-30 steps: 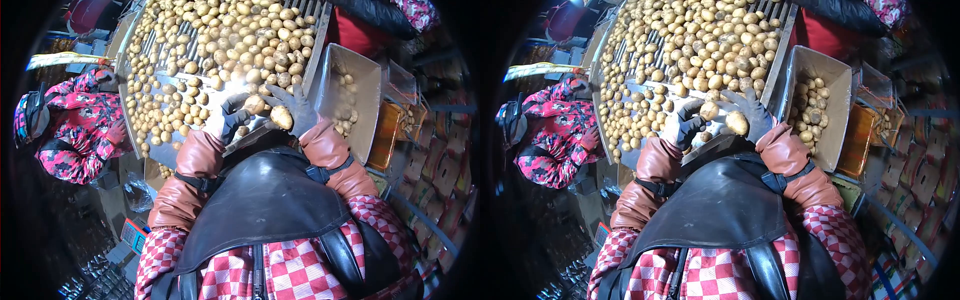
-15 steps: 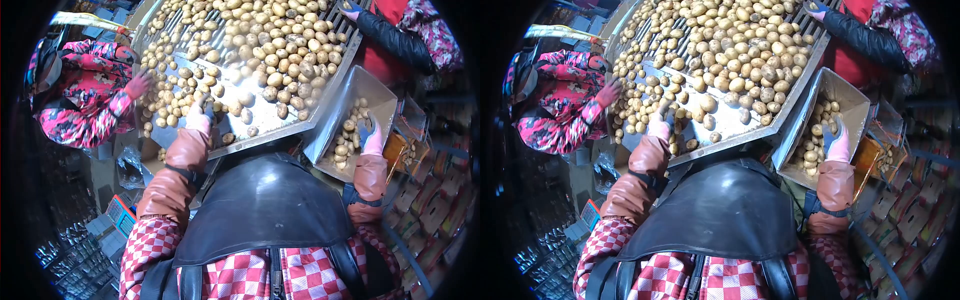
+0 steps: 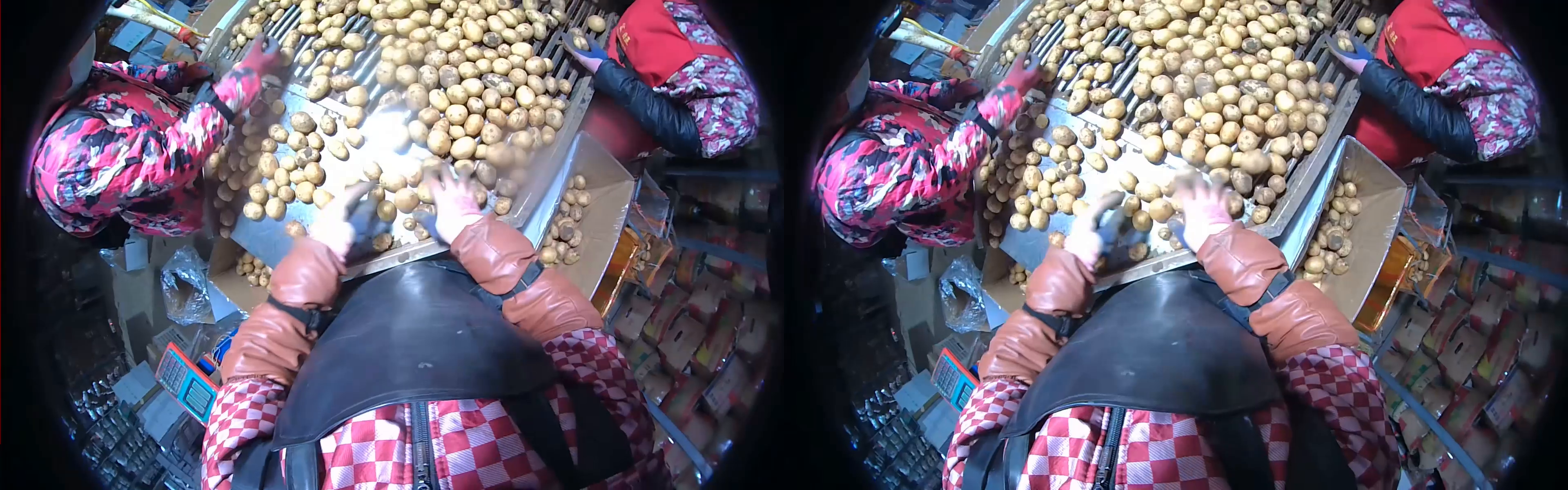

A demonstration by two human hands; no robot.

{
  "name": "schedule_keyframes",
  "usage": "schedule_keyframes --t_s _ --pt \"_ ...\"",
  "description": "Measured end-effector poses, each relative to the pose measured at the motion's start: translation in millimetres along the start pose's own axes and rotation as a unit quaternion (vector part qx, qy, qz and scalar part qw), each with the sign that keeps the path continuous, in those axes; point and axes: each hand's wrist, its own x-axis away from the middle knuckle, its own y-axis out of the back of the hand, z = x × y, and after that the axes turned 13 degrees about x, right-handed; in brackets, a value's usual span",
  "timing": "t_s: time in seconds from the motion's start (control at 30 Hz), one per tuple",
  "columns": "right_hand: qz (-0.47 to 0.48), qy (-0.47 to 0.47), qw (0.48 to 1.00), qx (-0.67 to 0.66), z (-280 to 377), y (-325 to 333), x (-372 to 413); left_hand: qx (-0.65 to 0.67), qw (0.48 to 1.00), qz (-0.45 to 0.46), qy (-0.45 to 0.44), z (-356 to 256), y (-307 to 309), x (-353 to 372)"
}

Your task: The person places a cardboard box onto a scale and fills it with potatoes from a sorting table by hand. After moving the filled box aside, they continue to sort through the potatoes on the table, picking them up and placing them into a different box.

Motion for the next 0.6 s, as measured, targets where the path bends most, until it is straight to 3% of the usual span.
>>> schedule_keyframes --t_s 0.03,0.07,0.1,0.13,0.17,0.2,0.23,0.27,0.3,0.33,0.4,0.47,0.53,0.57,0.6 --pt "0.000 0.065 0.994 -0.090 -3 0 -4 -0.154 0.982 -0.073 0.081 -57 -17 12" --pt "0.000 0.130 0.975 -0.179 -8 2 -10 -0.173 0.971 -0.074 -0.150 -16 23 9" --pt "0.031 0.068 0.936 -0.345 -10 17 -11 -0.189 0.965 -0.091 -0.156 -7 46 17" --pt "0.065 0.003 0.863 -0.500 -13 33 -17 -0.204 0.960 -0.108 -0.157 -7 60 24" --pt "0.070 -0.128 0.820 -0.553 -19 41 -34 -0.216 0.955 -0.107 -0.173 -5 73 33" --pt "-0.025 -0.249 0.499 -0.830 -22 48 -55 -0.229 0.949 -0.105 -0.188 -7 83 44" --pt "-0.096 -0.194 0.754 -0.621 -48 29 -69 -0.292 0.929 -0.112 -0.195 2 100 52" --pt "-0.227 -0.165 0.834 -0.476 -54 32 -83 -0.302 0.921 -0.117 -0.215 5 110 58" --pt "-0.205 -0.131 0.884 -0.399 -77 17 -103 -0.274 0.941 -0.110 -0.163 6 117 61" --pt "-0.100 -0.171 0.927 -0.319 -68 38 -112 -0.243 0.958 -0.106 -0.113 5 122 64" --pt "-0.078 -0.128 0.984 -0.101 -42 70 -134 -0.218 0.966 -0.099 -0.101 0 124 62" --pt "-0.029 -0.129 0.991 0.021 -30 58 -169 -0.171 0.978 -0.086 -0.077 -5 120 55" --pt "0.090 -0.155 0.982 0.054 -5 89 -175 -0.101 0.990 -0.081 -0.047 -12 109 49" --pt "0.092 -0.147 0.983 0.056 -8 82 -184 -0.151 0.984 -0.068 -0.072 -11 111 45" --pt "0.093 -0.145 0.982 0.073 -20 67 -197 -0.170 0.981 -0.082 -0.043 -25 101 46"
